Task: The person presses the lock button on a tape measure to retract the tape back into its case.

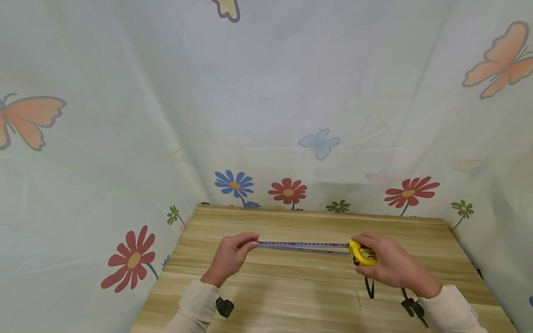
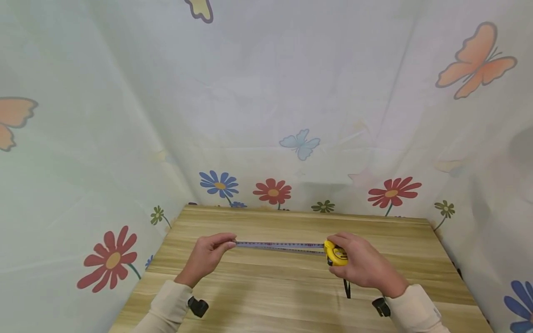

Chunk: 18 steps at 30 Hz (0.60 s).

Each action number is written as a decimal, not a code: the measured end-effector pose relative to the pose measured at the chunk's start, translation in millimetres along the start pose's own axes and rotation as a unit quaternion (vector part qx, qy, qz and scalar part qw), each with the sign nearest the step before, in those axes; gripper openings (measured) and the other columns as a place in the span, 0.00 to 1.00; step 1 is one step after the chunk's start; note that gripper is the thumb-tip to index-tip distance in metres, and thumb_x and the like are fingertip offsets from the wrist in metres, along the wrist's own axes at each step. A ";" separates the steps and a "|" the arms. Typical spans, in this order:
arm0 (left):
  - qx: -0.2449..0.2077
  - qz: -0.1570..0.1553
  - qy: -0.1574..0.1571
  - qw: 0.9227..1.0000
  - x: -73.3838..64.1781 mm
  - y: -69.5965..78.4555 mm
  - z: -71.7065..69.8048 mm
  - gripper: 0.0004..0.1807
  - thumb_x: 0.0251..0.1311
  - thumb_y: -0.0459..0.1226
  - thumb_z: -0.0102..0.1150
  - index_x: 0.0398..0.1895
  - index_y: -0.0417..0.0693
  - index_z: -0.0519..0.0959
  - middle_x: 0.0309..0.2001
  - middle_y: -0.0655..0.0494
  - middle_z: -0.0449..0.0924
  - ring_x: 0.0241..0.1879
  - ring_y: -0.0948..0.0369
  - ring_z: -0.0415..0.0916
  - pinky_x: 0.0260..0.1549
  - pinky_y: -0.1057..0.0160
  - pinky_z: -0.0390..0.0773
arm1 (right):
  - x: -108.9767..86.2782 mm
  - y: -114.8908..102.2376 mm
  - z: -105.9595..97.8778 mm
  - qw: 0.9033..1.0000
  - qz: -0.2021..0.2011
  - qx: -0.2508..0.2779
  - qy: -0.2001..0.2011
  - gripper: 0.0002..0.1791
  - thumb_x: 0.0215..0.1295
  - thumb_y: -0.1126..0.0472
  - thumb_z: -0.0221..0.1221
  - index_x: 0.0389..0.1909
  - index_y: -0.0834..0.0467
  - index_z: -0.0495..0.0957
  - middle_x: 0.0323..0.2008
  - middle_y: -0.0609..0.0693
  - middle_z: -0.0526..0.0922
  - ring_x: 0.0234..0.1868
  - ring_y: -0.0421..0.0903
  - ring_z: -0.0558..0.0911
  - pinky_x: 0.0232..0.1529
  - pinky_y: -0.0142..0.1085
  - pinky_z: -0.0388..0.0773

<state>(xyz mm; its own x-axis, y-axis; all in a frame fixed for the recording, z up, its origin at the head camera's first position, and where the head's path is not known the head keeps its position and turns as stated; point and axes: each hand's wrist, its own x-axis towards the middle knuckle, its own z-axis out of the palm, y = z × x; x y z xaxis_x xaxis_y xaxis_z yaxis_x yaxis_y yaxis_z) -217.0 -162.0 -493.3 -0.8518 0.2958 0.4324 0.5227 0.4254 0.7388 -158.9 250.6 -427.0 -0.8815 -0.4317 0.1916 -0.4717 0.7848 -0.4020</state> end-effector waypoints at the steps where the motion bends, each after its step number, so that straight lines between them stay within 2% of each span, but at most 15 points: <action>1: 0.001 0.001 -0.001 1.000 0.1 0.1 0.1 0.11 0.70 0.36 0.64 0.51 0.49 0.89 0.45 0.51 0.92 0.43 0.63 0.89 0.44 0.66 0.87 | 0.1 -0.2 0.0 1.000 0.001 0.001 0.000 0.36 0.52 0.54 0.79 0.61 0.62 0.80 0.56 0.54 0.84 0.42 0.37 0.79 0.41 0.33 0.83; 9: -0.003 0.001 -0.003 1.000 1.3 2.0 1.9 0.11 0.71 0.35 0.64 0.52 0.48 0.89 0.46 0.48 0.91 0.44 0.62 0.89 0.44 0.66 0.87 | 1.8 -0.8 -0.9 1.000 0.011 0.006 -0.009 0.37 0.53 0.53 0.79 0.63 0.62 0.79 0.59 0.57 0.84 0.44 0.40 0.80 0.42 0.35 0.84; 18: -0.005 -0.006 -0.007 1.000 3.3 5.5 5.9 0.10 0.70 0.34 0.64 0.51 0.47 0.89 0.46 0.48 0.92 0.43 0.63 0.89 0.44 0.67 0.87 | 0.5 -0.5 -0.7 1.000 0.011 0.009 -0.007 0.37 0.53 0.51 0.78 0.63 0.61 0.80 0.59 0.57 0.83 0.44 0.39 0.80 0.41 0.33 0.83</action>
<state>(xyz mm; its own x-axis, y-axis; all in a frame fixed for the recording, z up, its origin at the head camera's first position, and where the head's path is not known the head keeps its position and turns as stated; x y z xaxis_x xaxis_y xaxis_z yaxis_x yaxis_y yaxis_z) -216.7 -153.7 -490.9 -0.8577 0.3027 0.4156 0.5115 0.4206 0.7493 -159.2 250.3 -426.1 -0.8912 -0.4203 0.1706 -0.4515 0.7860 -0.4224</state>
